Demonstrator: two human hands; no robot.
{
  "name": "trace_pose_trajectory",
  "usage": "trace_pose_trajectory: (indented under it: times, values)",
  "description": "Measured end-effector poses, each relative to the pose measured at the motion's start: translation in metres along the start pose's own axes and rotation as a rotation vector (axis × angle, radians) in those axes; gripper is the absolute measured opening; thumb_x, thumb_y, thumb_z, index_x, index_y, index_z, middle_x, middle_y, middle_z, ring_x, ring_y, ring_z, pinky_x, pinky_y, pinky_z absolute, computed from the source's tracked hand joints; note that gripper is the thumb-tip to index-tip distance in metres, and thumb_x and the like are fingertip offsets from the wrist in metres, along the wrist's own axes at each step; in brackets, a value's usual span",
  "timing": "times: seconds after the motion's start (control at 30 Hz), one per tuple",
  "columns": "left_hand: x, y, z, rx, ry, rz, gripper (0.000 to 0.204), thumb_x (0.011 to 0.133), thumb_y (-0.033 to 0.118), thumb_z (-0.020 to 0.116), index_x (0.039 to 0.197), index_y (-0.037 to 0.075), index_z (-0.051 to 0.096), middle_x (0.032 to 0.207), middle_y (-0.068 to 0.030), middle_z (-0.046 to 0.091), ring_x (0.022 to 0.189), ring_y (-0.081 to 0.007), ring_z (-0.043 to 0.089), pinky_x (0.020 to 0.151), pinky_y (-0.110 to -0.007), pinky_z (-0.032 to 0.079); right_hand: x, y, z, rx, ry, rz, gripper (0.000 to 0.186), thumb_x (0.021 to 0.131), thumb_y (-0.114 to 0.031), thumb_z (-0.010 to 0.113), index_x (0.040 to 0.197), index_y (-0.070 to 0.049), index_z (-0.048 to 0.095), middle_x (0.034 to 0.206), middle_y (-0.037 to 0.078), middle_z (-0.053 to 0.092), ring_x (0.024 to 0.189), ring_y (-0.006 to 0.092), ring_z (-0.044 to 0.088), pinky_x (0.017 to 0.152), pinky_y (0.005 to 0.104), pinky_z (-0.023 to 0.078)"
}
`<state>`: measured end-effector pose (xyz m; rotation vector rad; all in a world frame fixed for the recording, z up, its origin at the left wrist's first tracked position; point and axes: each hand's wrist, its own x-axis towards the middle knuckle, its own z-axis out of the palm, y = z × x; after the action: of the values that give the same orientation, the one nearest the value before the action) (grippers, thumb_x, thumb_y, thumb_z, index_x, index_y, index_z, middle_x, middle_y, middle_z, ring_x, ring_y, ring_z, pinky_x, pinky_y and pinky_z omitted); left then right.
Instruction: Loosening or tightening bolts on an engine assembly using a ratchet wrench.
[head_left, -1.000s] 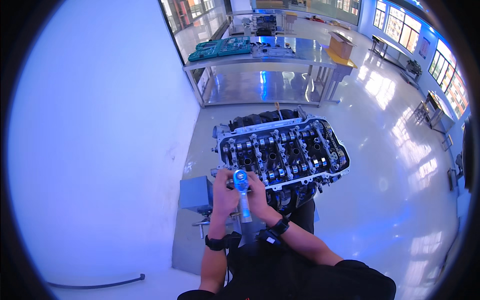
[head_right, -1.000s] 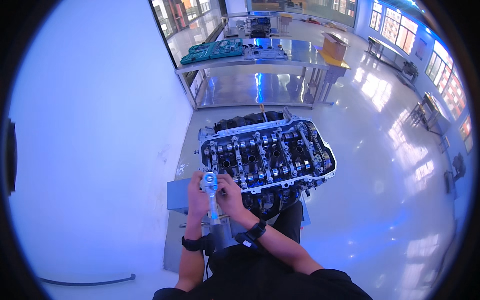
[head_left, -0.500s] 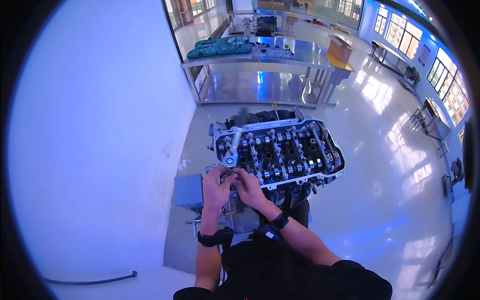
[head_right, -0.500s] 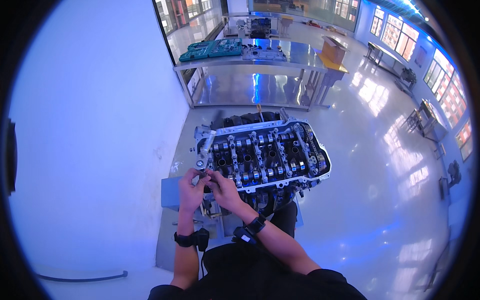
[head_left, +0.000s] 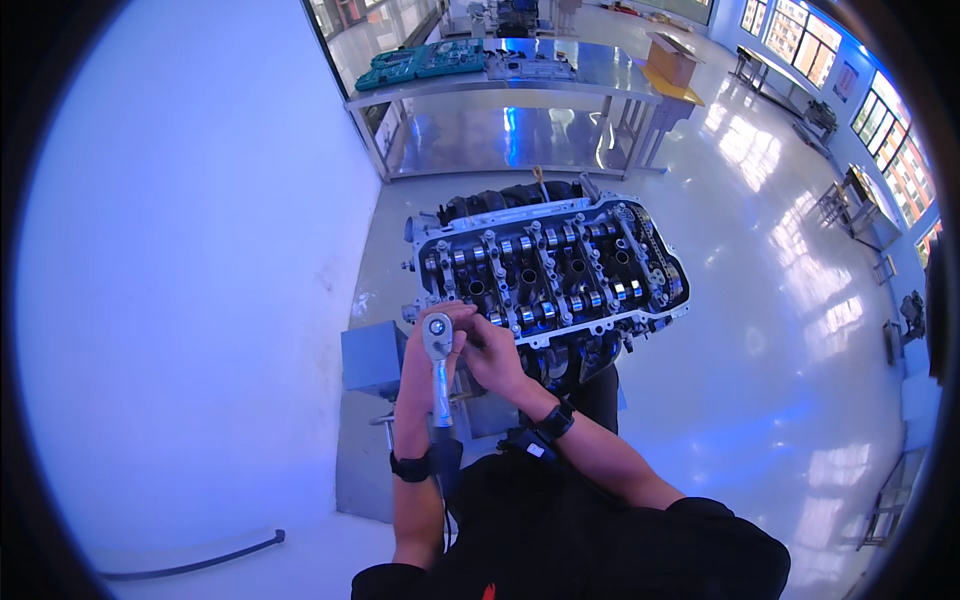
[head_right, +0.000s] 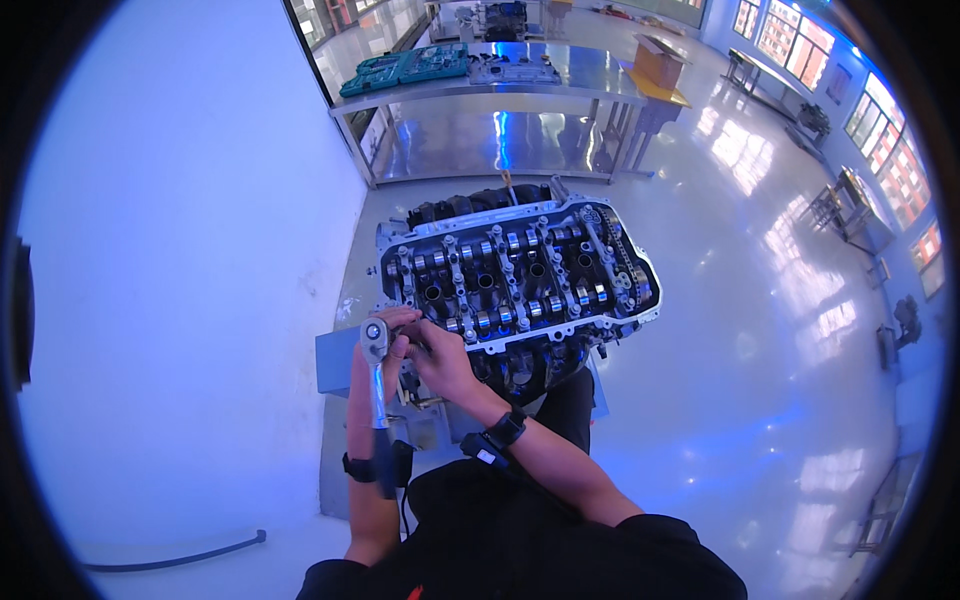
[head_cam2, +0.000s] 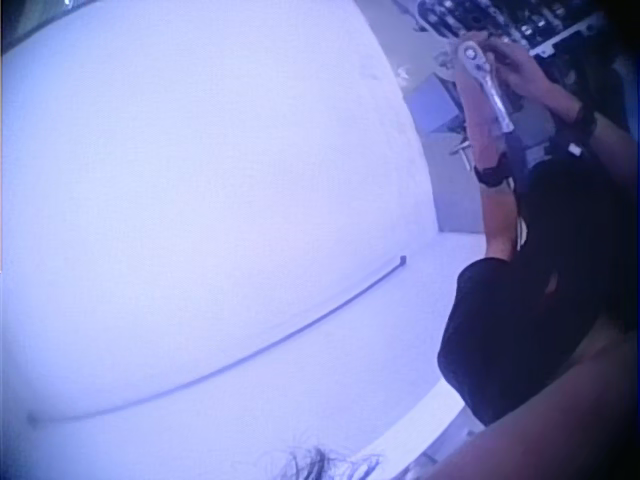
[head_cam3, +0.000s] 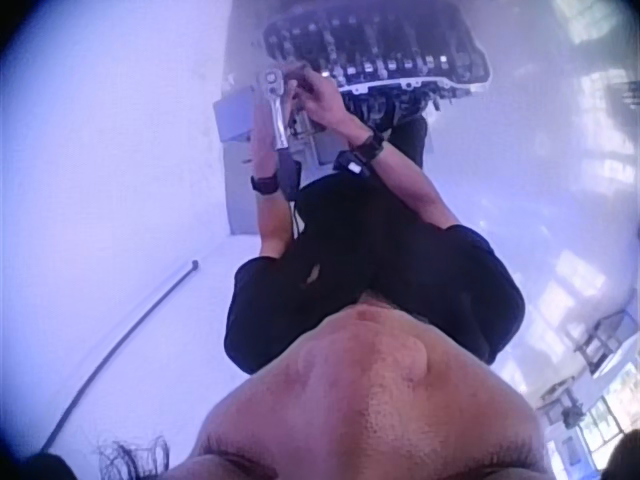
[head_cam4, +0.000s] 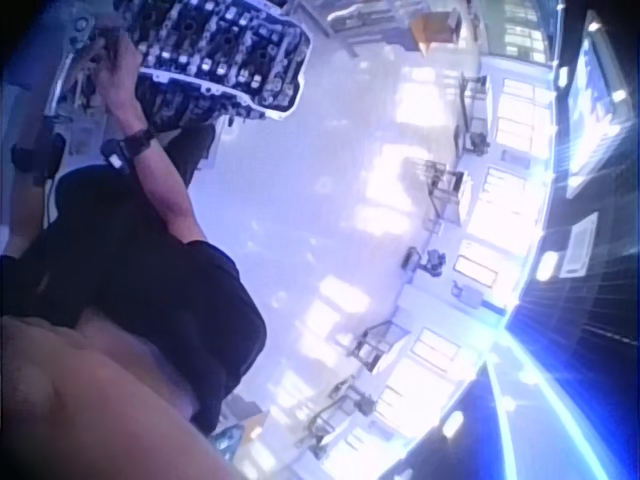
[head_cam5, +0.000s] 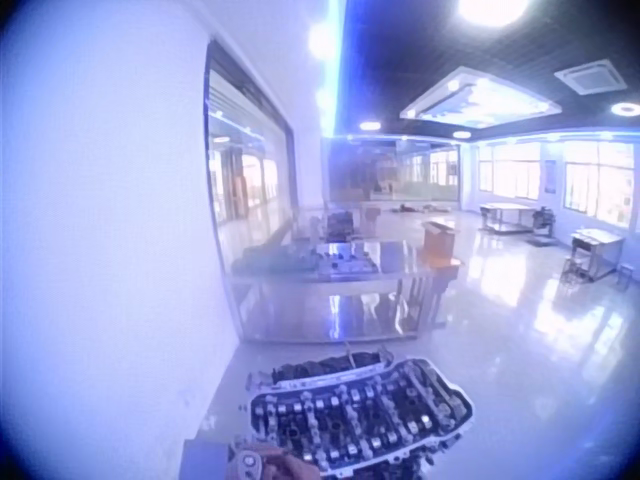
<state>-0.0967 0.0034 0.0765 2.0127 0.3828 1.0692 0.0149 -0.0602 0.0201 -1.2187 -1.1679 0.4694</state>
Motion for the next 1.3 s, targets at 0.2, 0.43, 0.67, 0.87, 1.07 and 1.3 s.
trace_pose_trajectory:
  times: [0.2, 0.43, 0.67, 0.87, 1.07, 1.3]
  values:
    - [-0.001, 0.009, -0.006, -0.034, -0.093, -0.214, 0.022, 0.088, 0.001, 0.060, 0.109, -0.002, 0.064, 0.096, -0.0120, 0.070, 0.089, -0.0228, 0.068, 0.083, -0.032, 0.050, -0.004, 0.007, -0.009, -0.131, -0.083, 0.004, 0.028, 0.088, -0.004, 0.058, 0.116, -0.001, 0.057, 0.097, 0.021, 0.066, 0.088, 0.0366, 0.067, 0.069, 0.0363, 0.053]
    - [0.002, 0.002, 0.008, 0.057, 0.153, -0.276, 0.018, 0.080, 0.000, 0.071, 0.097, -0.003, 0.065, 0.087, -0.0106, 0.071, 0.080, -0.0166, 0.067, 0.072, -0.031, 0.051, -0.004, 0.010, 0.009, -0.142, 0.001, -0.096, 0.032, 0.088, 0.000, 0.059, 0.119, -0.001, 0.054, 0.101, 0.023, 0.065, 0.082, 0.0385, 0.066, 0.070, 0.0381, 0.053]
    - [-0.002, -0.004, 0.006, 0.064, 0.281, -0.309, 0.028, 0.079, 0.000, 0.075, 0.103, 0.000, 0.060, 0.092, -0.0088, 0.069, 0.087, -0.0156, 0.064, 0.080, -0.031, 0.050, 0.005, -0.005, 0.016, -0.050, 0.103, -0.047, 0.022, 0.085, 0.003, 0.063, 0.104, 0.002, 0.052, 0.100, 0.014, 0.065, 0.095, 0.0251, 0.069, 0.079, 0.0322, 0.054]
    - [-0.013, -0.008, 0.004, -0.009, 0.167, -0.148, 0.018, 0.087, 0.003, 0.064, 0.104, -0.001, 0.063, 0.098, -0.0115, 0.069, 0.092, -0.0205, 0.064, 0.083, -0.034, 0.049, 0.007, -0.022, 0.014, 0.033, 0.069, -0.059, 0.008, 0.086, 0.005, 0.058, 0.093, 0.002, 0.056, 0.095, 0.017, 0.067, 0.089, 0.0255, 0.070, 0.078, 0.0325, 0.054]
    - [-0.014, 0.002, -0.007, -0.133, -0.018, -0.224, 0.030, 0.087, -0.001, 0.058, 0.117, 0.001, 0.062, 0.109, -0.0145, 0.068, 0.105, -0.0255, 0.065, 0.095, -0.033, 0.046, -0.004, -0.006, 0.007, 0.066, -0.001, 0.022, 0.022, 0.085, 0.012, 0.047, 0.104, 0.003, 0.053, 0.105, 0.021, 0.066, 0.100, 0.0324, 0.067, 0.083, 0.0361, 0.054]
    - [0.001, 0.010, 0.002, 0.171, 0.087, -0.208, 0.017, 0.085, 0.002, 0.063, 0.101, -0.003, 0.062, 0.085, -0.0171, 0.067, 0.078, -0.0284, 0.067, 0.070, -0.035, 0.049, -0.002, 0.001, 0.006, -0.072, 0.062, 0.019, 0.020, 0.088, 0.007, 0.051, 0.107, 0.003, 0.055, 0.101, 0.020, 0.064, 0.088, 0.0394, 0.065, 0.075, 0.0391, 0.052]
